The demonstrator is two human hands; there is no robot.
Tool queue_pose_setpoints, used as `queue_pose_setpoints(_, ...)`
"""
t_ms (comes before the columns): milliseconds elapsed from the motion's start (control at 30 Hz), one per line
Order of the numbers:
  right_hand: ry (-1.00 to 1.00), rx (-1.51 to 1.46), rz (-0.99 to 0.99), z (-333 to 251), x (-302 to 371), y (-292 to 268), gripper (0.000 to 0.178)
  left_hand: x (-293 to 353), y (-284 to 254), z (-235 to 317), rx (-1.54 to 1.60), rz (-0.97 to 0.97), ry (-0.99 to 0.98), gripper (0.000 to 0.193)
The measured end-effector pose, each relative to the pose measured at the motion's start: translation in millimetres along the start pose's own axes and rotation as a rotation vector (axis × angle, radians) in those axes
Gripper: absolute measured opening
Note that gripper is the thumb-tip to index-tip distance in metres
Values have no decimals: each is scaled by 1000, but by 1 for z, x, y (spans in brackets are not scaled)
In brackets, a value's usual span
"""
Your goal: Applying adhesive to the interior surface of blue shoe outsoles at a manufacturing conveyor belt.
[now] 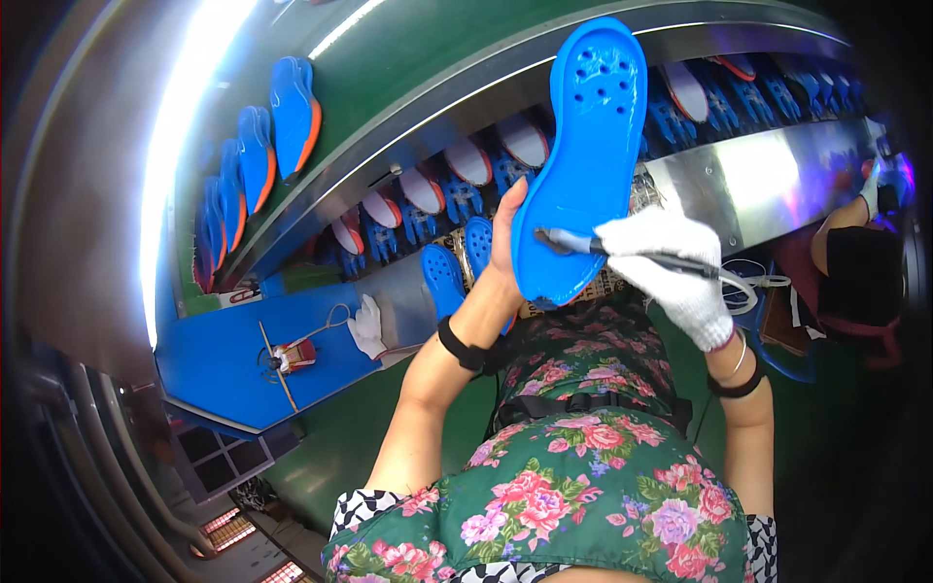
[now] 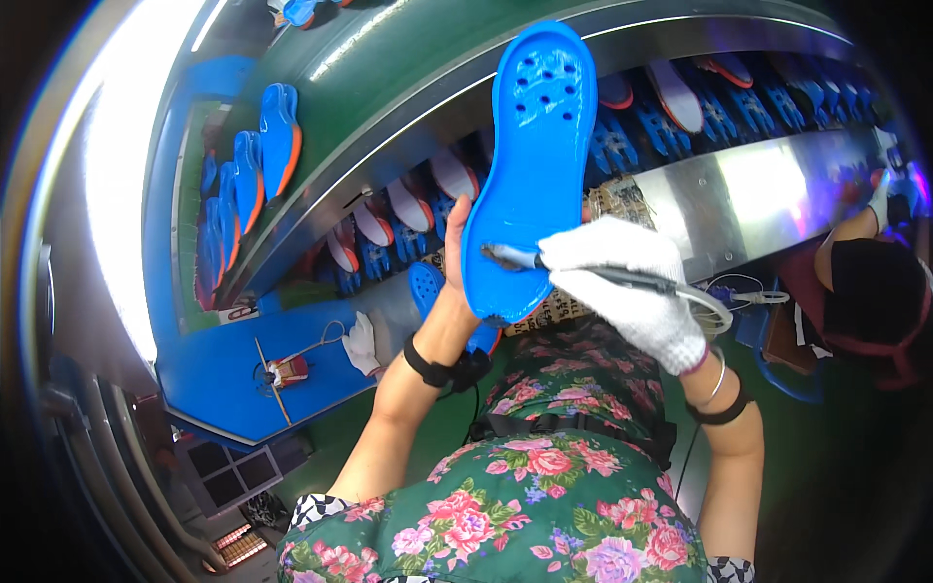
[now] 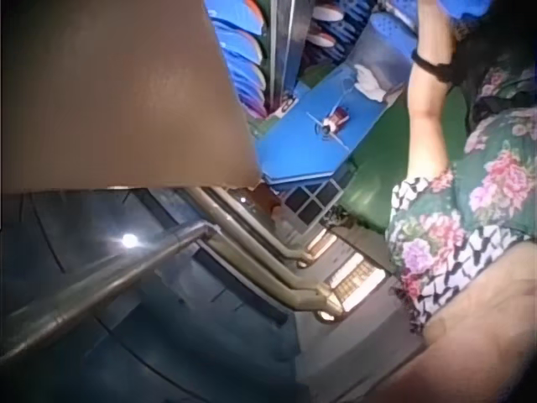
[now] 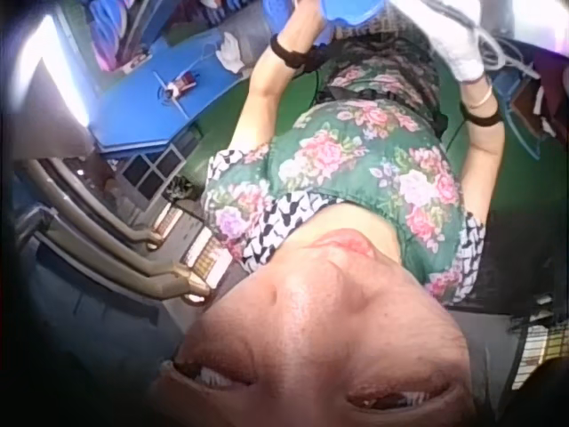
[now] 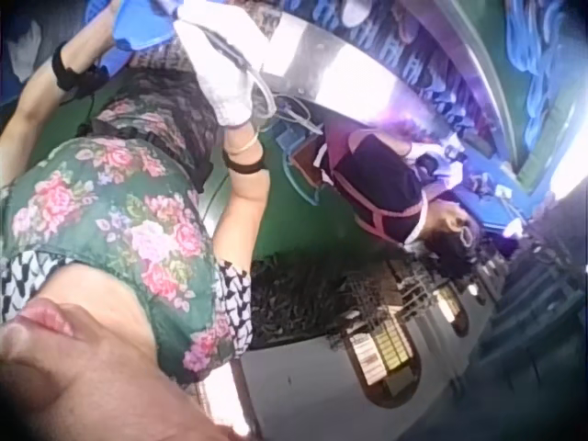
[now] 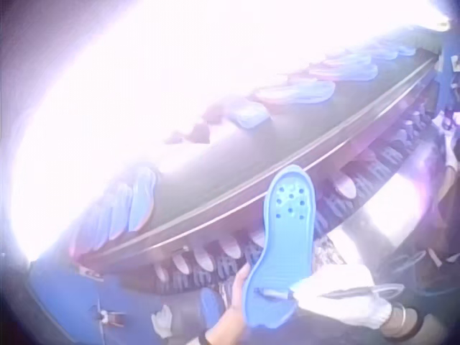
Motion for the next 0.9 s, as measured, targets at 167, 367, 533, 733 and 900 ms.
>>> queue_pose_setpoints(167, -345, 293, 157, -32, -39, -3, 20, 23, -8, 4, -402, -130, 40, 107)
queue_pose_setpoints(367, 77, -346, 164, -22, -19, -3, 19, 57, 50, 44, -386, -527, 356, 132)
queue_pose_setpoints(533, 259, -308, 252, 10, -2, 3, 22, 50, 105, 160, 138, -509, 427, 125)
queue_pose_setpoints(733, 280, -276, 62, 56, 25, 31, 19, 70, 117, 170, 463, -452, 679, 115)
queue_pose_setpoints(900, 487, -407, 207, 66, 49, 15, 19, 13, 92, 171, 134, -202, 779, 94)
Point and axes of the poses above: each hand's wrist, its own x-axis away from the middle knuckle, its own y-axis out of the palm, z = x × y, the point moved 5 cm from there along -x, towards the middle knuckle, and after that the axes turned 8 degrees about z, right-handed, at the moved point
